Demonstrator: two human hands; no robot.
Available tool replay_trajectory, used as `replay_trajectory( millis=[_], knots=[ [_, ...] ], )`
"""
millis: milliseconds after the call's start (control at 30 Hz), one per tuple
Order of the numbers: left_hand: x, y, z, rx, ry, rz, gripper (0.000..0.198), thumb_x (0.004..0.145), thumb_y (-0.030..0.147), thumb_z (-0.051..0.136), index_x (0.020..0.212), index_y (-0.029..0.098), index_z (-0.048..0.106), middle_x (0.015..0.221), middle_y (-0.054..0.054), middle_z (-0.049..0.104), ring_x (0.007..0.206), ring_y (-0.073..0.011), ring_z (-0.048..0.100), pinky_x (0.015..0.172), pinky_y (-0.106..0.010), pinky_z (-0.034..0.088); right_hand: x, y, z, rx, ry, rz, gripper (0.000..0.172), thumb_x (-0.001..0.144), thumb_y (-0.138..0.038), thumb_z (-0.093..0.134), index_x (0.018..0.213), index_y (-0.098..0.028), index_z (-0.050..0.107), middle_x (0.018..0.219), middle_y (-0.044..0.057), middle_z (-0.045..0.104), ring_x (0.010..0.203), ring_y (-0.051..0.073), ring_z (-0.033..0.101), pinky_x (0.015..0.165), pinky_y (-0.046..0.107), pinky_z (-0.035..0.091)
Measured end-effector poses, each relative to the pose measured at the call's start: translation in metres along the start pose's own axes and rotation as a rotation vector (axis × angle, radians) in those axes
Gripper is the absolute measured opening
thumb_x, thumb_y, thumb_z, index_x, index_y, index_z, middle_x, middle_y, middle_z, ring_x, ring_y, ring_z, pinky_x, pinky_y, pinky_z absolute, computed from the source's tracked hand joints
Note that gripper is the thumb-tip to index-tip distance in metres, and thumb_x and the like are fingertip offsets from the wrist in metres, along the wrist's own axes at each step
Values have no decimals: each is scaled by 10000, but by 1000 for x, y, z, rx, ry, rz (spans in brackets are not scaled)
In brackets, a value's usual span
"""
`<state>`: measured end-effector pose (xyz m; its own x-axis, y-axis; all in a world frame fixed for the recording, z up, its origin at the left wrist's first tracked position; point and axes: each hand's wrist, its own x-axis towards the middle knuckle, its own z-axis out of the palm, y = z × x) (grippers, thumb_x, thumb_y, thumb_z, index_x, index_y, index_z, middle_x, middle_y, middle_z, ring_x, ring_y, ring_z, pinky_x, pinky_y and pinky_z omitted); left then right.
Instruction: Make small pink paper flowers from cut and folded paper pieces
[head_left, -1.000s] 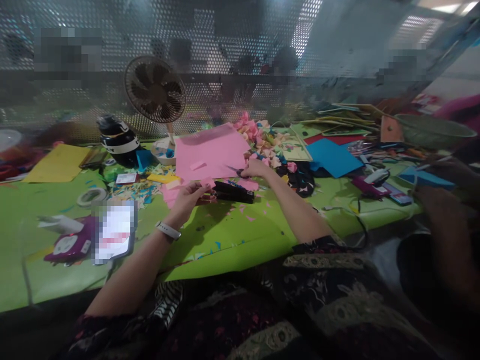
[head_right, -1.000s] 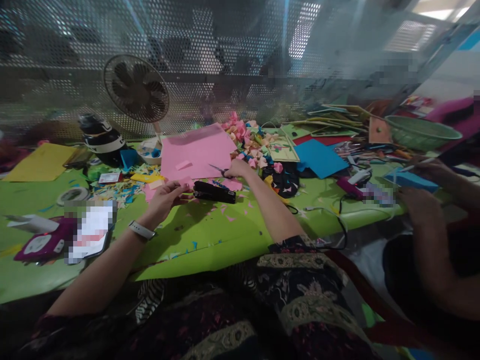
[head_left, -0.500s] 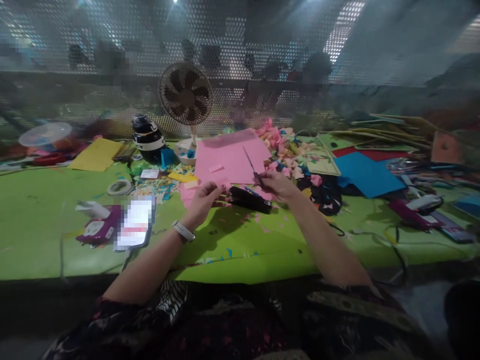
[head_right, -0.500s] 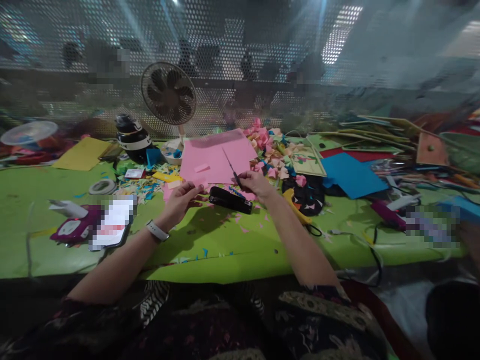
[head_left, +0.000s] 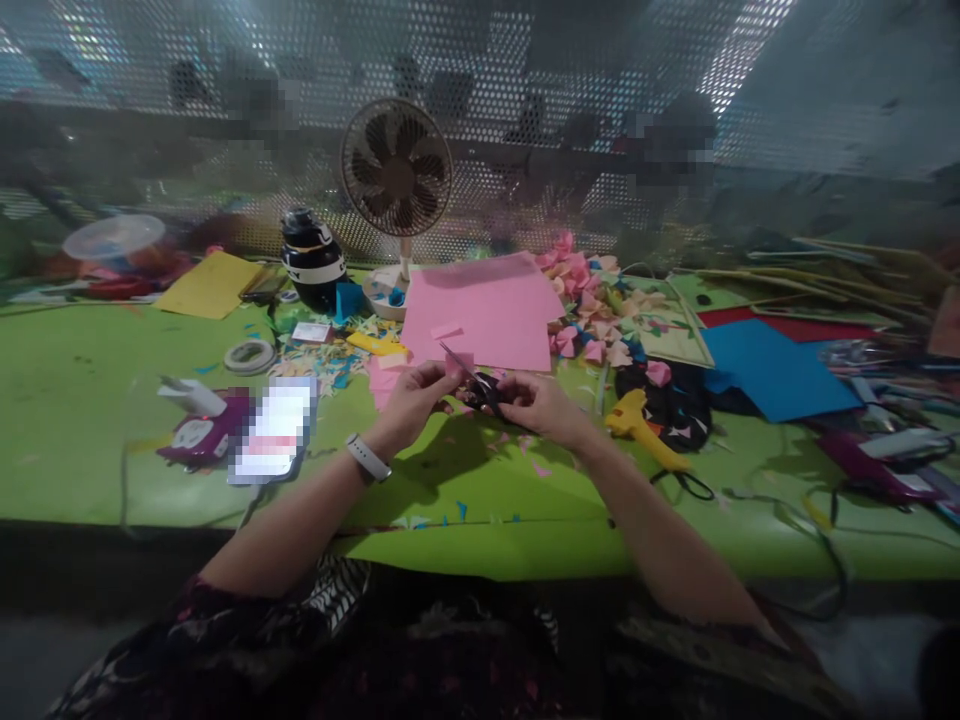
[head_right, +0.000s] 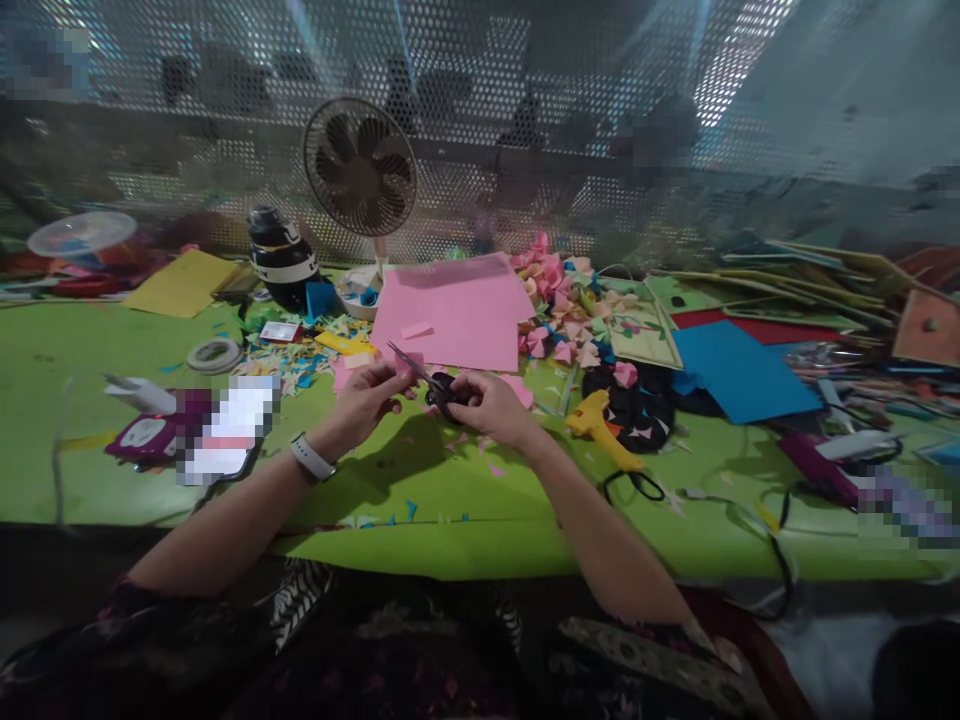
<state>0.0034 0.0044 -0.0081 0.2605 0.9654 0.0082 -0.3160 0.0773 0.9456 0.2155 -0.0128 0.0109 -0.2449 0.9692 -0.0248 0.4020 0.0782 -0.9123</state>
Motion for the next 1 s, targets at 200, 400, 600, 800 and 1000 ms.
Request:
replay_trajectory(
  millis=[200, 400, 600, 800, 1000],
  knots=[
    [1, 5, 1, -84, 47, -42, 456, 611, 475, 897, 777, 152, 622, 819, -28, 731, 660, -94, 677, 508, -170, 456, -1, -5, 3, 44, 54, 7, 453, 632, -546, 787, 867, -181, 655, 810, 33, 670, 663, 140, 570, 607, 279, 463],
    [1, 10, 4, -136, 63, -9, 505, 588, 513, 899, 772, 145, 606, 696, -1, 704, 554, -62, 639, 489, -155, 424, -5, -11, 10, 85, -4, 60, 485, 617, -582, 809, 828, -181, 637, 748, 4, 627, 640, 129, 542, 574, 260, 417],
    [-4, 14, 9, -146, 43, 18, 538, 570, 552, 890, 780, 155, 594, 704, 4, 720, 549, -66, 649, 475, -154, 411, -10, -20, 17, 118, -14, 87, 535, 539, -600, 841, 800, -206, 591, 763, -5, 628, 677, 147, 557, 597, 268, 424],
    [-5, 12, 10, -99, 16, 11, 507, 611, 554, 869, 764, 168, 578, 694, -12, 728, 537, -94, 654, 463, -182, 400, -10, -19, 17, 100, -29, 70, 516, 567, -605, 820, 794, -212, 574, 759, -7, 600, 663, 145, 519, 576, 264, 383],
    [-5, 12, 10, -73, 13, 10, 496, 620, 550, 865, 775, 168, 589, 691, -14, 726, 540, -96, 646, 482, -196, 415, -8, -18, 17, 116, -36, 49, 529, 563, -629, 810, 777, -220, 553, 726, -19, 563, 652, 142, 510, 567, 261, 375]
  ],
)
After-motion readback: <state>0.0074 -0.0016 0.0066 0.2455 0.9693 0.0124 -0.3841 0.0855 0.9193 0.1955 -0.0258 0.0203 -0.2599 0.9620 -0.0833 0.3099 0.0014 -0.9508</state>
